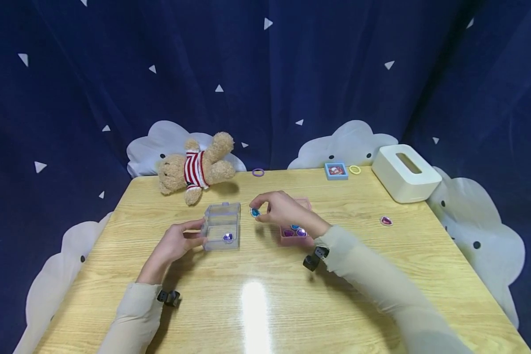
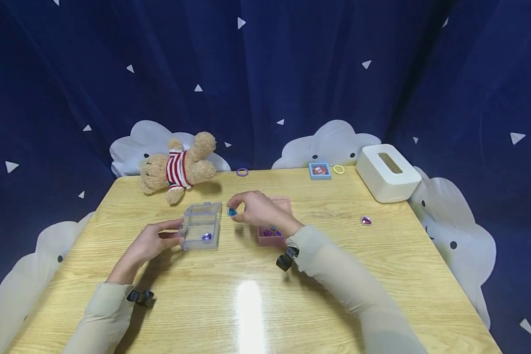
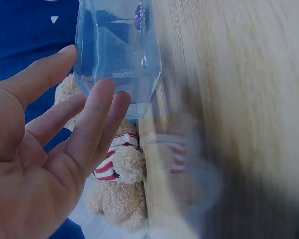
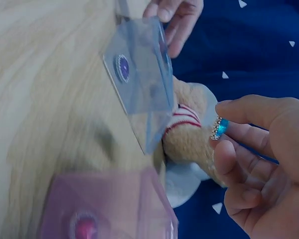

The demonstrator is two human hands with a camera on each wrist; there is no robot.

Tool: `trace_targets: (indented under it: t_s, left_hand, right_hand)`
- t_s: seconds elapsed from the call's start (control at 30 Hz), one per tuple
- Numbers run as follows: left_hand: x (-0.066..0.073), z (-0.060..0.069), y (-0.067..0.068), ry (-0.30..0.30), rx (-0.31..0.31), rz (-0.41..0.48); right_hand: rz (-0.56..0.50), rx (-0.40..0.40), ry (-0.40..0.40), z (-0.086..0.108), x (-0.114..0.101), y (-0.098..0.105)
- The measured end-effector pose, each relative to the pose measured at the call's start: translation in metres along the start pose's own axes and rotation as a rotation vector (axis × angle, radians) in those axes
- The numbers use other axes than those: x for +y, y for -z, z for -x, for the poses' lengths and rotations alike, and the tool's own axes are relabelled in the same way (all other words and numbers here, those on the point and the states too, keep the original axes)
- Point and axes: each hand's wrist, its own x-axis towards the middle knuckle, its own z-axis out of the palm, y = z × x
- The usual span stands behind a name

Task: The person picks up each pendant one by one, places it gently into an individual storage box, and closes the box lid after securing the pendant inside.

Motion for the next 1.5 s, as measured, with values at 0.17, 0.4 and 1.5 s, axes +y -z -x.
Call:
trace_targets:
  t_s: [0.17, 0.4, 1.5]
  left_hand:
    - [0.000, 0.000, 0.000, 0.005, 0.003, 0.007]
    - [0.000, 0.001, -0.001, 0.001, -0.002, 0.023]
    - [-0.001, 0.000, 0.000, -0.002, -0.009, 0.033]
  right_hand:
    - [-0.009, -0.015, 0.020, -0.011, -0.010, -0.015]
    - [-0.024, -0.066, 0.054, -0.022, -0.023, -0.032]
    - [0.072, -0.068, -0.021, -0.047, -0.035, -0.080]
